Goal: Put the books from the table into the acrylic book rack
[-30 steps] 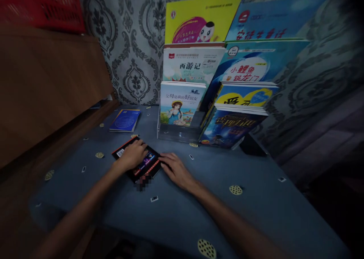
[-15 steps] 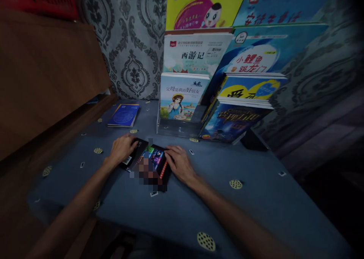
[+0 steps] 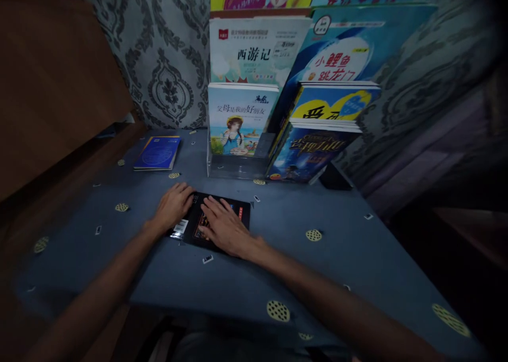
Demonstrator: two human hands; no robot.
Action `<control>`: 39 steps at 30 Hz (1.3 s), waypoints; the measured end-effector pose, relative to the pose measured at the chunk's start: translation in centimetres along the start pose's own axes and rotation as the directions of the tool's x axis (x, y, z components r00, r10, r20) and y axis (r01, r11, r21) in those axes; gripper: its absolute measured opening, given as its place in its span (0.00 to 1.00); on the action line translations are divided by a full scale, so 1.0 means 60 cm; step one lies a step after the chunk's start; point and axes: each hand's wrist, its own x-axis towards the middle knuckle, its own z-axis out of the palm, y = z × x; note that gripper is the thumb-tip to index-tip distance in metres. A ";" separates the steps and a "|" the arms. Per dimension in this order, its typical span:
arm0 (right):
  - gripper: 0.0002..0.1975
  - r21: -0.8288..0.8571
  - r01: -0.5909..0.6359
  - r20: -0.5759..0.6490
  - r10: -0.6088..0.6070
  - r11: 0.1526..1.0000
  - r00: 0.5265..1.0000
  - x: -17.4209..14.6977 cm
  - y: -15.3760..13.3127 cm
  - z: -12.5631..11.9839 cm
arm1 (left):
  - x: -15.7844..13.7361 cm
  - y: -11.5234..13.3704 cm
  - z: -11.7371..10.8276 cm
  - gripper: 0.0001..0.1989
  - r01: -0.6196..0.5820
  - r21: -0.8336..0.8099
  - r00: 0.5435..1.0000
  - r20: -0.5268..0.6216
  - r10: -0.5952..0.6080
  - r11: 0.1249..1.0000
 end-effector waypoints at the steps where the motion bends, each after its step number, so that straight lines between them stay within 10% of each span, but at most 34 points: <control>1: 0.30 0.003 -0.015 -0.003 0.015 1.000 1.000 -0.003 0.003 0.000 | 0.000 -0.002 0.001 0.14 -0.003 -0.001 1.000 -0.002 0.003 1.000; 22: 0.31 0.004 -0.274 -0.109 0.273 0.962 0.956 -0.072 0.048 -0.013 | -0.002 0.000 -0.008 0.15 0.021 0.023 0.998 0.055 -0.022 1.000; 39: 0.38 -0.012 0.038 0.061 -0.037 0.999 0.997 -0.083 0.004 -0.024 | -0.011 0.010 -0.010 0.16 0.057 0.074 0.998 0.027 -0.059 0.996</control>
